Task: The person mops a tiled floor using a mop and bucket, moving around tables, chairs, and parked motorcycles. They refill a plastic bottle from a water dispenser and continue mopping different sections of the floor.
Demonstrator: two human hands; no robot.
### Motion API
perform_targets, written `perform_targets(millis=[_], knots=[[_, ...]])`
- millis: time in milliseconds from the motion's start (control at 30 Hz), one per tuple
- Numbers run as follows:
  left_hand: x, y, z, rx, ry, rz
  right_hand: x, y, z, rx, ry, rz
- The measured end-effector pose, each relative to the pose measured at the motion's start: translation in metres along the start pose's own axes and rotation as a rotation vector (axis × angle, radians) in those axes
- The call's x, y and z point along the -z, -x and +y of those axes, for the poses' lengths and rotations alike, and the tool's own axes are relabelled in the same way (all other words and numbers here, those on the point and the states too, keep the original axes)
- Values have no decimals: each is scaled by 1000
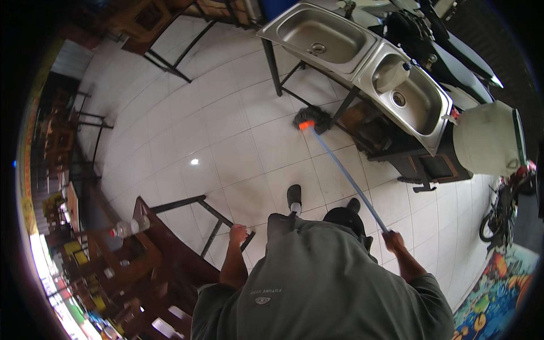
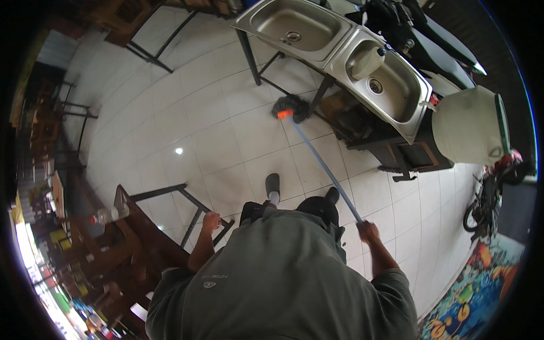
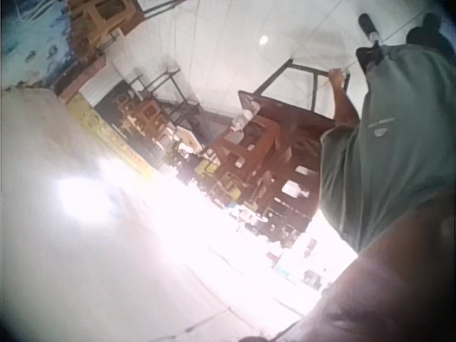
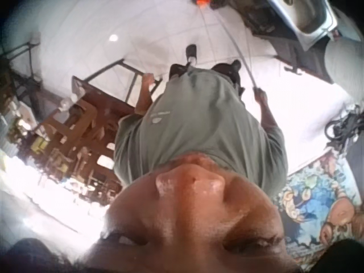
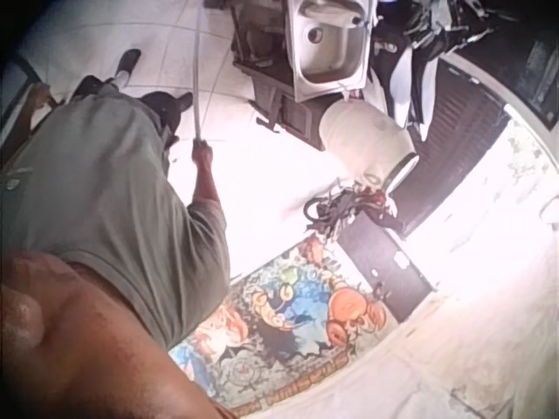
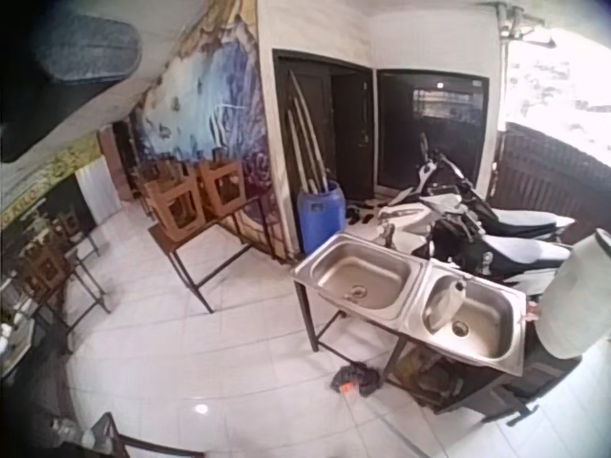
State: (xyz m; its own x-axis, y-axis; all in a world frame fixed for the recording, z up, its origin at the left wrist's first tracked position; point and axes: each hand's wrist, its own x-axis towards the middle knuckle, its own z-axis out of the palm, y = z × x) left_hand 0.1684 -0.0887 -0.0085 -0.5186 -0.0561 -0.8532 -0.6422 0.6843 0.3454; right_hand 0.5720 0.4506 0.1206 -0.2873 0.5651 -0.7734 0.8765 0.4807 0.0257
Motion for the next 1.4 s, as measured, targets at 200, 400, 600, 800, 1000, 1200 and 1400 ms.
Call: perform_targets(millis=[200,400,600,800,1000,1200,1400], knots=[[-36,65,-24,-152,157,299,-1,-188,-136,581,-6,223],[-164,131,-27,-323,127,380,-38,-237,20,536,-41,139],[-292,192,-61,88,-281,-128,-24,-69,315,3,63,13],[-348,194,-63,-164,-100,138,-16,123,546,-217,157,-34],[-398,212,-64,-165,25,68,-24,163,593,-227,154,-33],[-407,205,-123,-50,-93,10,-23,16,441,-62,-3,-130],[-367,212,-120,-56,-125,129,17,-113,323,485,203,87]])
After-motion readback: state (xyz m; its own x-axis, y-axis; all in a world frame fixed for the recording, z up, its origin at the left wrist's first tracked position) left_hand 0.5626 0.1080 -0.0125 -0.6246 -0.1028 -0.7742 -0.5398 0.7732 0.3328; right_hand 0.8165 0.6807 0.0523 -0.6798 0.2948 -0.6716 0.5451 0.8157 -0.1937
